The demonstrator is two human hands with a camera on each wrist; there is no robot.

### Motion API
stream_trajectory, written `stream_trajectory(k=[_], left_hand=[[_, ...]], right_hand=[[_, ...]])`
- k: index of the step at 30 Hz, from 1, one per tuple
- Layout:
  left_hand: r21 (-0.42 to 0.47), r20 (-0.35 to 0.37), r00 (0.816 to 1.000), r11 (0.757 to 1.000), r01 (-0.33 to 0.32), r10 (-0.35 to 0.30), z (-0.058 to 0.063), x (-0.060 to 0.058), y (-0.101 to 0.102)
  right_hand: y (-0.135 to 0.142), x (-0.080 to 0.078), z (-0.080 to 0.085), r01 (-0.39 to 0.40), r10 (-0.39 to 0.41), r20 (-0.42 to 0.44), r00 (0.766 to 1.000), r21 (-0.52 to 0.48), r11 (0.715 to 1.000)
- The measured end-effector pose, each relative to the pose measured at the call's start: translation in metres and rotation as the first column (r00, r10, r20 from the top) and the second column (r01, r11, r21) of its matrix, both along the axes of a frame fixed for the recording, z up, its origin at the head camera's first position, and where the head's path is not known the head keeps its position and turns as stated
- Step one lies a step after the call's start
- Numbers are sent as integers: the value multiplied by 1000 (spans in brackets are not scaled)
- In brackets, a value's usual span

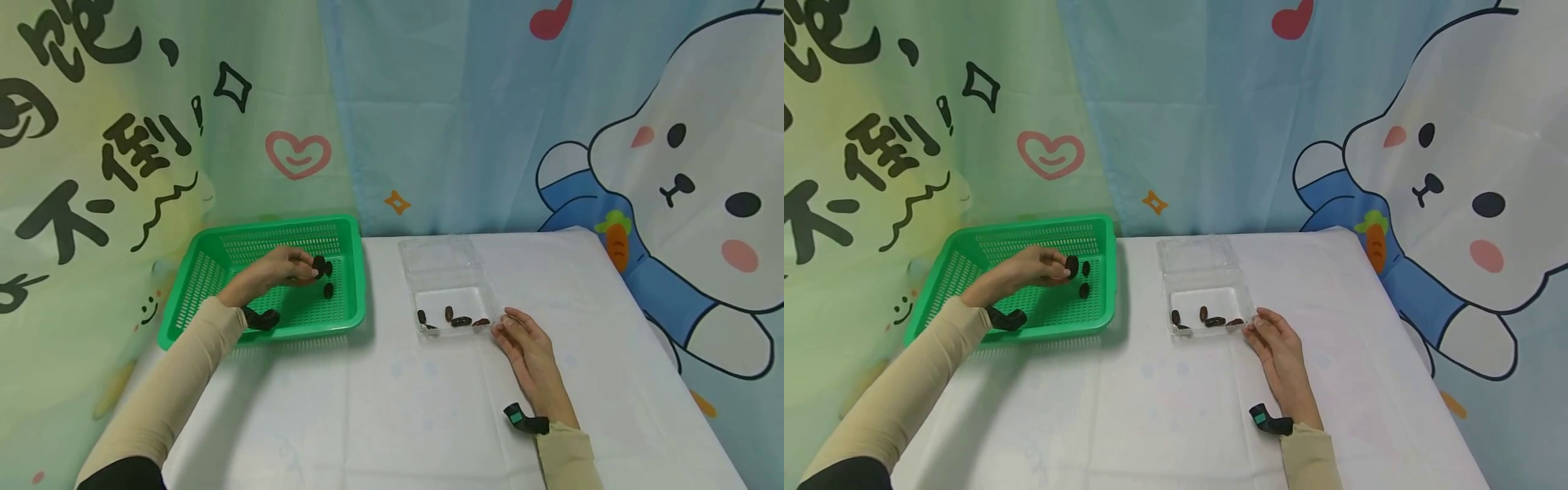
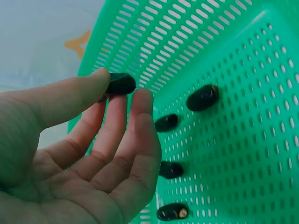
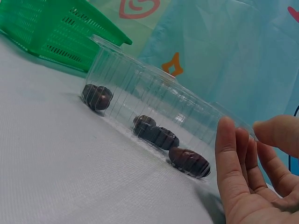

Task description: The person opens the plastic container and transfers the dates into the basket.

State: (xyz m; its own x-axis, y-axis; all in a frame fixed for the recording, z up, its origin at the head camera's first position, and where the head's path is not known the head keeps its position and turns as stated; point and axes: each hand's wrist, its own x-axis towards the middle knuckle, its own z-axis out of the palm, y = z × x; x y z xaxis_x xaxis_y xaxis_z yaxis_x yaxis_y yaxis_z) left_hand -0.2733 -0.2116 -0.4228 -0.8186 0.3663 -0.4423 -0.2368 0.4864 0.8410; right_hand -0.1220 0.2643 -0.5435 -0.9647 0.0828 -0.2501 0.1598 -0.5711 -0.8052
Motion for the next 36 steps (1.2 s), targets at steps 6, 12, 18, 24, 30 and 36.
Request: stream_trajectory(k=[6,12,18,24,30,36], left_hand=[[-38,18,1000,999,23,-22,-5,1,-11],[-102,61,998,995,18,-12,-12,-1,-19],[-202,62,998,979,43,-31,-15,-3,-20],[-271,59,997,960,73,-59,-22,-6,-19],[-302,5,998,951,64,-66,-32,-9,-21],[-361,-36,995,930,69,-88,-32,-7,-18]], right_hand=[[0,1,0,-1,1,-1,1000,-6,1000],[-1,1,0,-2,2,-8,1000,-5,1000],[0,1,-1,4,-4,-5,1000,-10,1000],[0,0,-1,8,-8,1,1000,-16,1000],[0,0,-1,4,-4,-1,1000,-11,1000],[0,0,-1,0,0,9,1000,-5,1000]])
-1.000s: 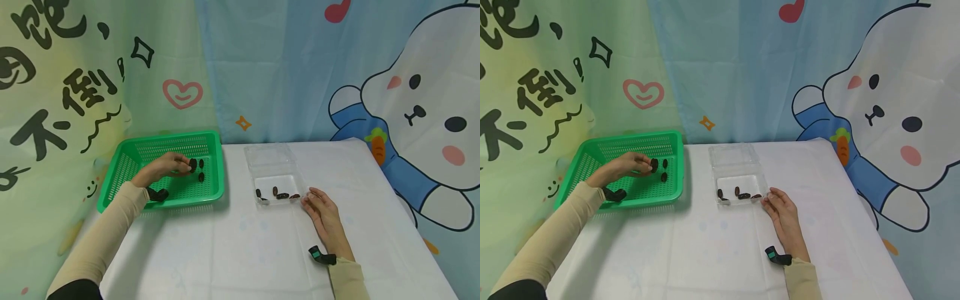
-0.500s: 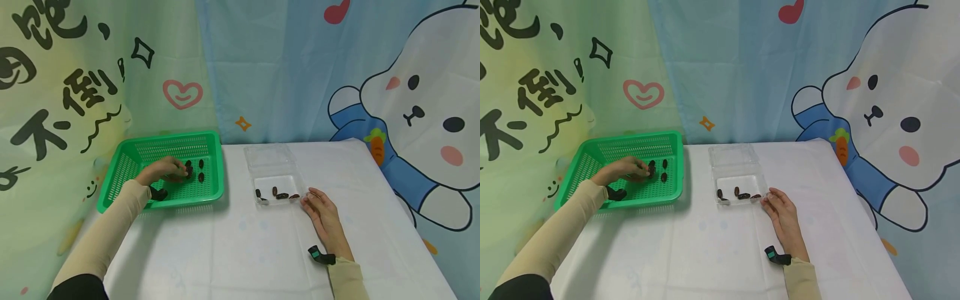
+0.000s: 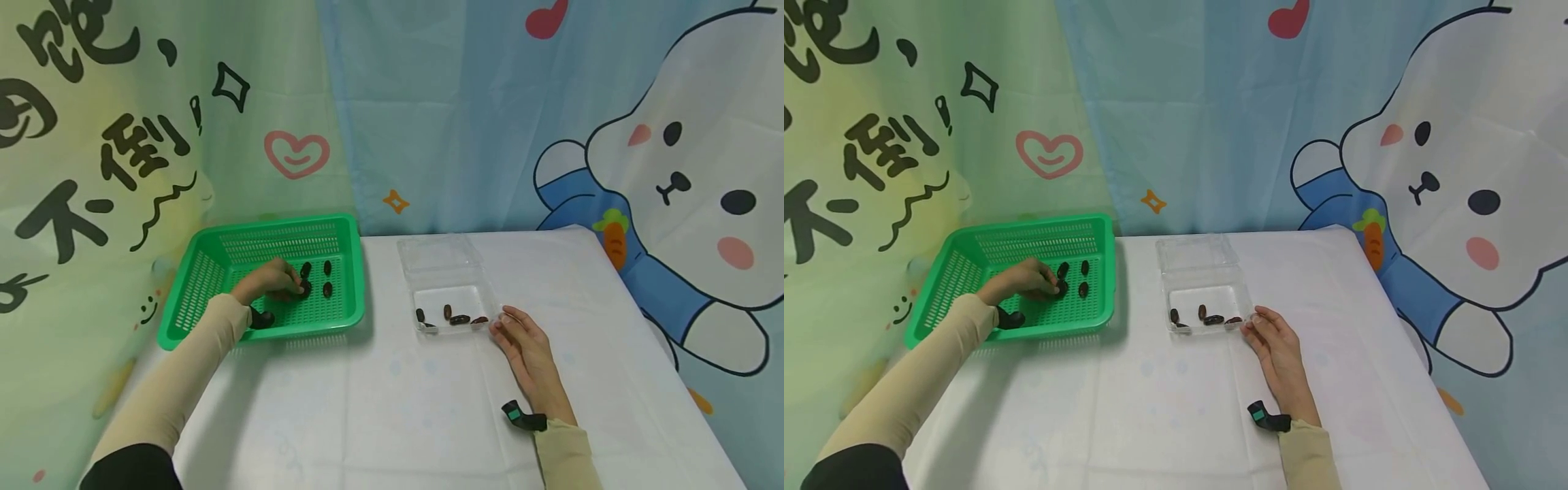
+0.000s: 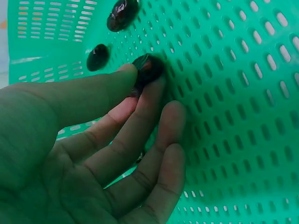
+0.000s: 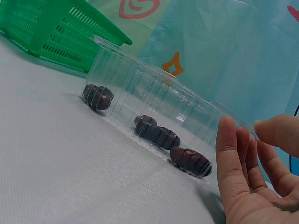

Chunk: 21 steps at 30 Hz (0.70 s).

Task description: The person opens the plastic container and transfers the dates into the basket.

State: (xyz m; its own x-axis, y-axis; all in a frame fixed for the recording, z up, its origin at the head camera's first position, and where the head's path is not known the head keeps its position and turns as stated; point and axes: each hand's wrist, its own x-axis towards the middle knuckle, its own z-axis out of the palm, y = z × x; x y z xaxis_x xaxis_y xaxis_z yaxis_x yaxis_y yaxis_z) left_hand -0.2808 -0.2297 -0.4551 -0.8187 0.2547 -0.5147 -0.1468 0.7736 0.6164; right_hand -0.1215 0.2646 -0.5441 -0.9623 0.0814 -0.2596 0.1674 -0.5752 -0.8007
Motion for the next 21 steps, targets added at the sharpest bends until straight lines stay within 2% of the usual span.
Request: stream_trajectory(k=[7,17,21], left_hand=[[-73,-20,999,997,33,-35,2,0,3],[-95,-28,998,994,49,-51,6,1,6],[-100,-59,996,993,58,-65,9,2,4]], right_hand=[[1,-2,1,0,0,-2,1000,1,1000],[1,-2,-1,1,-1,5,1000,4,1000],[1,-1,-1,-2,2,-4,1000,-2,1000]])
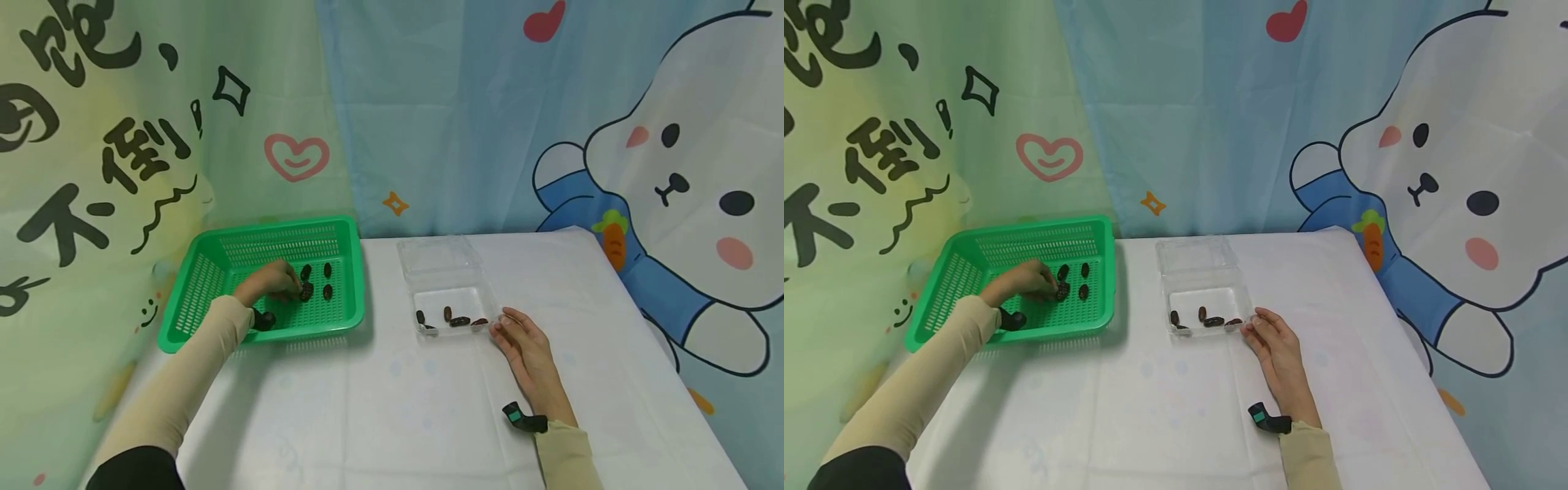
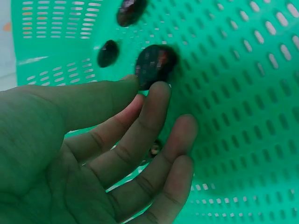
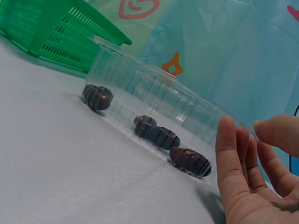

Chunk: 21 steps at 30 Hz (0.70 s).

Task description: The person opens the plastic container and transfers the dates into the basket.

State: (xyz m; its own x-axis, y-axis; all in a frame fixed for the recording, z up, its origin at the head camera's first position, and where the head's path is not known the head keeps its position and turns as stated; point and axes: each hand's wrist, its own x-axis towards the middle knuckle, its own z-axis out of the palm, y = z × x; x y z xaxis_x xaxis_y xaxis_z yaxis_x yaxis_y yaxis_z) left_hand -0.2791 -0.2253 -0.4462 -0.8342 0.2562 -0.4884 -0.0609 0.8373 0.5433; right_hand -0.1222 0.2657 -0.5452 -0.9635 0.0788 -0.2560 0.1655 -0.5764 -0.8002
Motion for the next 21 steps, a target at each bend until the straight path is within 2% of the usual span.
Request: stream_trajectory(k=[5,11,16,21], left_hand=[[26,-67,998,1000,16,-14,11,1,-1],[46,-106,994,999,25,-20,25,3,1],[63,-176,984,997,35,-23,35,13,8],[123,-257,966,990,63,-30,42,24,27]], right_hand=[[0,0,1,5,-5,-7,1000,-16,1000],[-1,0,3,5,-6,-9,1000,-22,1000],[-2,1,1,5,-5,-11,1000,-7,1000],[-1,1,0,13,-13,-24,1000,-5,1000]])
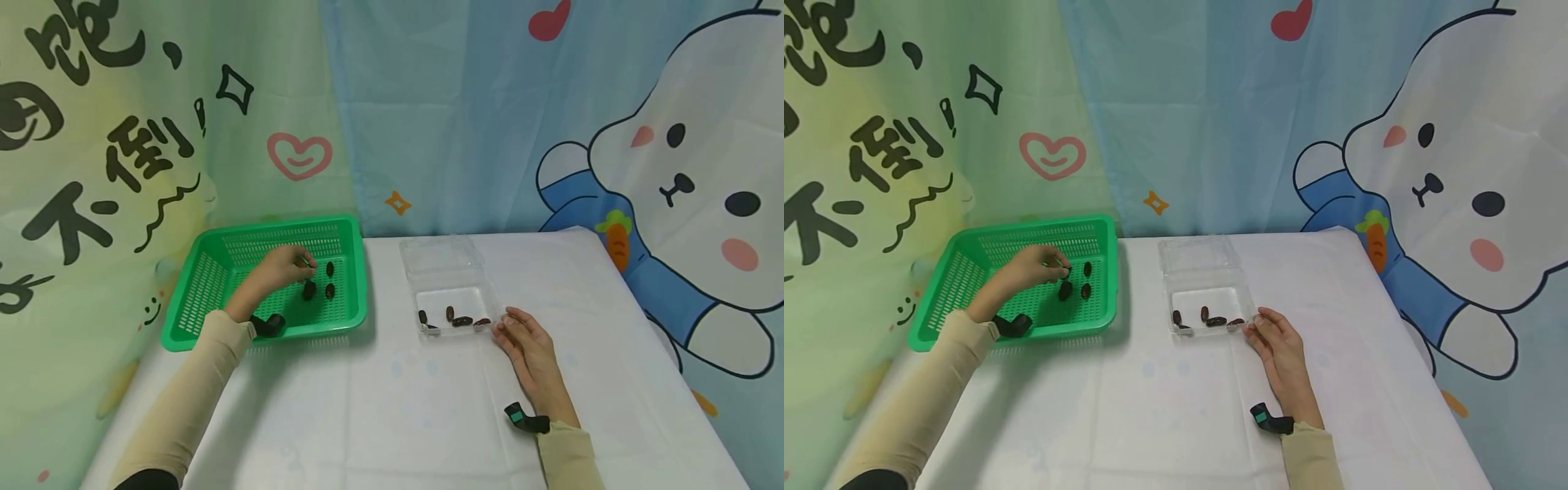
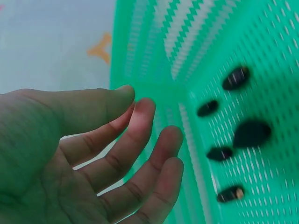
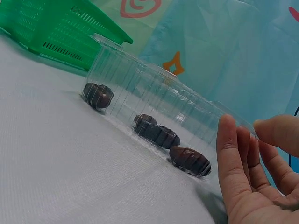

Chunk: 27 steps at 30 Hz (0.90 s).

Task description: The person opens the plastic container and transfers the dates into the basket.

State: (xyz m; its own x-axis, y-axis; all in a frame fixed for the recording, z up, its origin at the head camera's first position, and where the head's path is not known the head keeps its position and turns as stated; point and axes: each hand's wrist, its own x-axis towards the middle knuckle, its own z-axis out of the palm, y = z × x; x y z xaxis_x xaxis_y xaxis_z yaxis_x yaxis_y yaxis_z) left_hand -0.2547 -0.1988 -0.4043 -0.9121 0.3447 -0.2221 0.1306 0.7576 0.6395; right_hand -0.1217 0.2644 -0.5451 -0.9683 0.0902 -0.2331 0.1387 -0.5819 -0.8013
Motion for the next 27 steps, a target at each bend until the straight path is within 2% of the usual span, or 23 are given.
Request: stream_trajectory(k=[7,11,16,19,27], left_hand=[[30,-89,995,999,40,-38,5,14,35],[96,-108,991,991,95,-85,4,19,55],[184,-104,974,958,218,-202,1,25,80],[200,-104,960,940,278,-261,-1,28,94],[247,-109,933,899,360,-344,-8,29,124]], right_hand=[[-1,0,-1,-5,4,-24,1000,-16,1000],[-1,1,1,-2,2,-27,1000,3,1000],[-2,1,1,1,-1,-19,1000,4,1000],[-3,1,1,4,-4,-16,1000,-11,1000],[-2,0,3,-1,1,-21,1000,5,1000]])
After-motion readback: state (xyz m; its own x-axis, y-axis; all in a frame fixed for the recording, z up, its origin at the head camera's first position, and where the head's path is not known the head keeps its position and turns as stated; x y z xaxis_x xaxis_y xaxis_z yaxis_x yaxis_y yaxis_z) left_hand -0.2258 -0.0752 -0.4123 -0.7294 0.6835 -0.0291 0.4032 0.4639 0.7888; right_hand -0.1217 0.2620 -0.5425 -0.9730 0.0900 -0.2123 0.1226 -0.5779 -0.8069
